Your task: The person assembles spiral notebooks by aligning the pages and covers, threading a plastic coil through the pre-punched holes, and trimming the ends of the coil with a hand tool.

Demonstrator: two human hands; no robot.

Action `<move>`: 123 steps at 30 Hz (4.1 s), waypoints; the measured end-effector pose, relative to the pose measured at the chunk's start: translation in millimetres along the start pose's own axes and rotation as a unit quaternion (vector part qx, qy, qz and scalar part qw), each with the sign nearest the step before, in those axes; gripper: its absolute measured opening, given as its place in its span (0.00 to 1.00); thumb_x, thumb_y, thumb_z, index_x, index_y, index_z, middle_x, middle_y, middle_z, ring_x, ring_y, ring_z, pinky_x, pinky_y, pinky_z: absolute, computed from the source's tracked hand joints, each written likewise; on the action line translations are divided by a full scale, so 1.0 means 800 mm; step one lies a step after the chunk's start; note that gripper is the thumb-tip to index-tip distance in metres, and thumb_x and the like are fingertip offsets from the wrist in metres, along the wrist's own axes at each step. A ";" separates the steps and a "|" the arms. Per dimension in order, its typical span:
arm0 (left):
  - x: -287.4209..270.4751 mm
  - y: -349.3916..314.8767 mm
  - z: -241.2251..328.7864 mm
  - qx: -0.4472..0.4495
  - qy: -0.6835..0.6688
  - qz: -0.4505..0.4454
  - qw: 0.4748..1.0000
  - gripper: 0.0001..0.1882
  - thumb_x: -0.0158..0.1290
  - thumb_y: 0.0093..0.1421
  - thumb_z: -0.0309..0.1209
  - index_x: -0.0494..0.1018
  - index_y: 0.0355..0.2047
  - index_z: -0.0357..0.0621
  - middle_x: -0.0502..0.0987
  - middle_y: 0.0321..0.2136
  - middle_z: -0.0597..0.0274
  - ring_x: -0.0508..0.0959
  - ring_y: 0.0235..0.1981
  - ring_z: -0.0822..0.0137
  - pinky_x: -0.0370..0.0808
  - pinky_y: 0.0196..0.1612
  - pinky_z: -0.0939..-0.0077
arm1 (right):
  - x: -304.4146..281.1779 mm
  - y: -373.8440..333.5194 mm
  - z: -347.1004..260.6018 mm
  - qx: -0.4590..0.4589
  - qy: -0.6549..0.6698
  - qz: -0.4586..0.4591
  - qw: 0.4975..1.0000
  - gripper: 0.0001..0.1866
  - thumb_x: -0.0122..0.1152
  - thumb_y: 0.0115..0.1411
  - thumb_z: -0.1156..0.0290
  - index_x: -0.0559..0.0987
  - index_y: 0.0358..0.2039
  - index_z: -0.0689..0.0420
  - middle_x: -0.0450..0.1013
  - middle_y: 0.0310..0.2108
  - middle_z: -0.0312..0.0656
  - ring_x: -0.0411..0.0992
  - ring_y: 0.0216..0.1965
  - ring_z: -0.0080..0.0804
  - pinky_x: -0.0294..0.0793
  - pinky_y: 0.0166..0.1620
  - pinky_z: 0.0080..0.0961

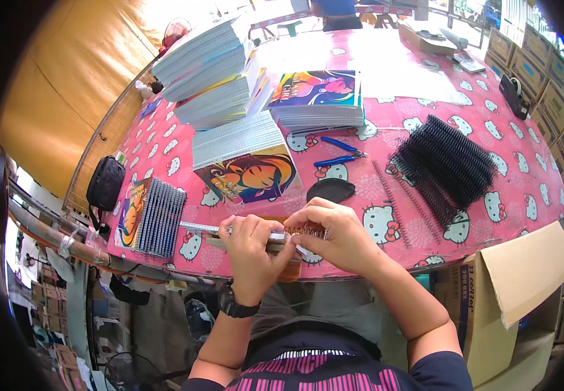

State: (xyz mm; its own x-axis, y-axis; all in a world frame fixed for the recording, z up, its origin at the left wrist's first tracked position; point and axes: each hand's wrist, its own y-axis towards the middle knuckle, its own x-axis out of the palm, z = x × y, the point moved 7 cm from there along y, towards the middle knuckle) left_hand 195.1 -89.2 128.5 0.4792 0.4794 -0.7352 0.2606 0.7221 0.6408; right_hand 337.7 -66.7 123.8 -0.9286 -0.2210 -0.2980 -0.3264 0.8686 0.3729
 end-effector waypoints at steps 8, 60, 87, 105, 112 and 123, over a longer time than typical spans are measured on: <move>-0.003 0.003 -0.002 0.029 -0.026 -0.029 0.999 0.14 0.62 0.48 0.41 0.74 0.31 0.49 0.71 0.27 0.64 0.71 0.34 0.61 0.61 0.43 0.61 | 0.006 -0.002 -0.020 -0.045 -0.075 -0.024 0.996 0.08 0.63 0.54 0.77 0.81 0.36 0.59 0.74 0.33 0.42 0.75 0.32 0.35 0.74 0.36 0.28; -0.029 -0.001 -0.034 0.030 -0.198 -0.048 0.979 0.12 0.58 0.56 0.43 0.74 0.34 0.53 0.75 0.33 0.72 0.73 0.43 0.69 0.49 0.58 0.40 | 0.009 -0.041 0.132 0.069 -0.436 -0.076 0.894 0.38 0.73 0.37 0.46 0.78 0.49 0.48 0.57 0.62 0.57 0.61 0.57 0.55 0.59 0.59 0.47; -0.029 -0.010 -0.071 -0.023 -0.211 -0.053 0.976 0.25 0.69 0.43 0.37 0.74 0.42 0.52 0.74 0.25 0.74 0.75 0.33 0.71 0.43 0.64 0.48 | 0.016 0.019 0.014 0.077 0.160 -0.092 0.980 0.24 0.61 0.55 0.52 0.82 0.40 0.61 0.73 0.49 0.55 0.69 0.54 0.44 0.66 0.56 0.38; -0.031 -0.070 -0.189 -0.266 -0.580 0.182 0.748 0.44 0.70 0.42 0.23 0.60 0.59 0.38 0.67 0.54 0.53 0.66 0.57 0.64 0.64 0.59 0.69 | 0.043 0.045 0.030 0.112 -0.098 -0.163 0.975 0.21 0.60 0.59 0.52 0.82 0.43 0.55 0.70 0.54 0.53 0.73 0.50 0.44 0.69 0.53 0.37; 0.001 -0.077 -0.175 -0.287 -0.614 0.163 0.717 0.38 0.63 0.49 0.16 0.59 0.60 0.38 0.71 0.47 0.57 0.72 0.47 0.69 0.69 0.53 0.74 | 0.038 0.045 0.036 0.134 -0.077 -0.131 0.979 0.35 0.61 0.50 0.40 0.82 0.37 0.66 0.72 0.50 0.58 0.73 0.49 0.44 0.69 0.53 0.36; 0.007 -0.093 -0.187 -0.306 -0.597 0.182 0.719 0.28 0.58 0.58 0.20 0.64 0.59 0.31 0.69 0.43 0.65 0.71 0.44 0.75 0.67 0.50 0.79 | 0.068 0.060 -0.020 -0.034 0.318 -0.169 0.932 0.25 0.60 0.57 0.51 0.81 0.40 0.63 0.73 0.47 0.55 0.73 0.45 0.44 0.71 0.49 0.35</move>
State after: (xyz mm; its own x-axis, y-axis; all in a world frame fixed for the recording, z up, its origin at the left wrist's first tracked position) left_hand 53.0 -66.0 43.4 0.8952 0.1861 0.4050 -0.3067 0.9165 0.2568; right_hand 268.6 -43.9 139.8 -0.6796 -0.7146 0.1655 -0.6102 0.6760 0.4131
